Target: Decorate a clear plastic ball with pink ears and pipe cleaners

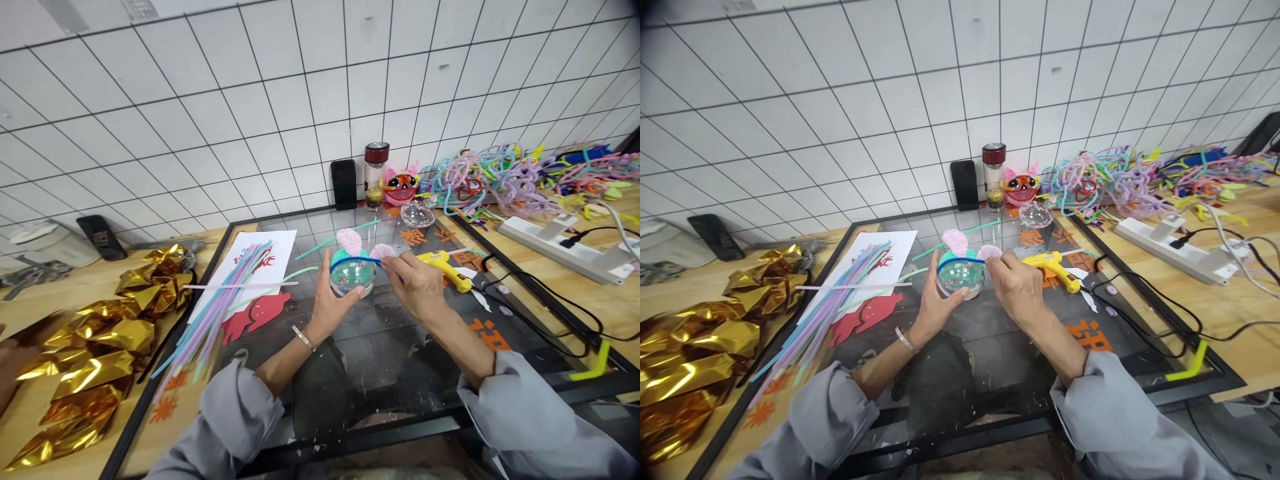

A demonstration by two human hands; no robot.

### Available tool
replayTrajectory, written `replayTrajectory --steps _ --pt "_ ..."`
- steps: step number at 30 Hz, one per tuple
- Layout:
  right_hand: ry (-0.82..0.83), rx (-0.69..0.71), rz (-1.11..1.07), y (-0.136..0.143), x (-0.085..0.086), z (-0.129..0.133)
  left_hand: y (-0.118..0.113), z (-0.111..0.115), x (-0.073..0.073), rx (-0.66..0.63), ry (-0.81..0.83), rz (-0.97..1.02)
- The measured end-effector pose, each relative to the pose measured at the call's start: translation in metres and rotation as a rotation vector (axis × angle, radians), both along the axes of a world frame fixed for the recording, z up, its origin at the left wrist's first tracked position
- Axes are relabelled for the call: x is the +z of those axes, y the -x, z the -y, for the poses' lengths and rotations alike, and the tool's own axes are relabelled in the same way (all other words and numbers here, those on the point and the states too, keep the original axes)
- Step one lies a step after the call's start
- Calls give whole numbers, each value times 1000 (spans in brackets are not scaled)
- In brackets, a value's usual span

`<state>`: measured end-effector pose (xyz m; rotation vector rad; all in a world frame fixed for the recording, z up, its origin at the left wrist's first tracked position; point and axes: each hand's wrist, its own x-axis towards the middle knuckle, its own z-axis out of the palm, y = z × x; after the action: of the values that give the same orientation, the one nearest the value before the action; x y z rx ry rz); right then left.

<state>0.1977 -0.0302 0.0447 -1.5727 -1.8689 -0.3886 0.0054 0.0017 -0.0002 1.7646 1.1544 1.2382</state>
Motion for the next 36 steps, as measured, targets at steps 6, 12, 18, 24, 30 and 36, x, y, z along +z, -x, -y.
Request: replayTrajectory --steps 6,12,18,24,30,36 --pt "27 31 -40 -1 -5 -2 1 0 -1 -8 40 16" --pt "-23 59 -108 1 -8 -3 3 0 -1 -9 49 11" --pt "-76 112 -259 4 -14 -6 3 1 0 0 51 10" --pt "-136 150 -356 5 -21 -11 2 2 3 33 69 25" --pt "-98 156 -353 8 -24 -12 3 1 2 39 80 37" --pt "-87 179 -352 10 -24 -13 3 0 1 39 95 78"
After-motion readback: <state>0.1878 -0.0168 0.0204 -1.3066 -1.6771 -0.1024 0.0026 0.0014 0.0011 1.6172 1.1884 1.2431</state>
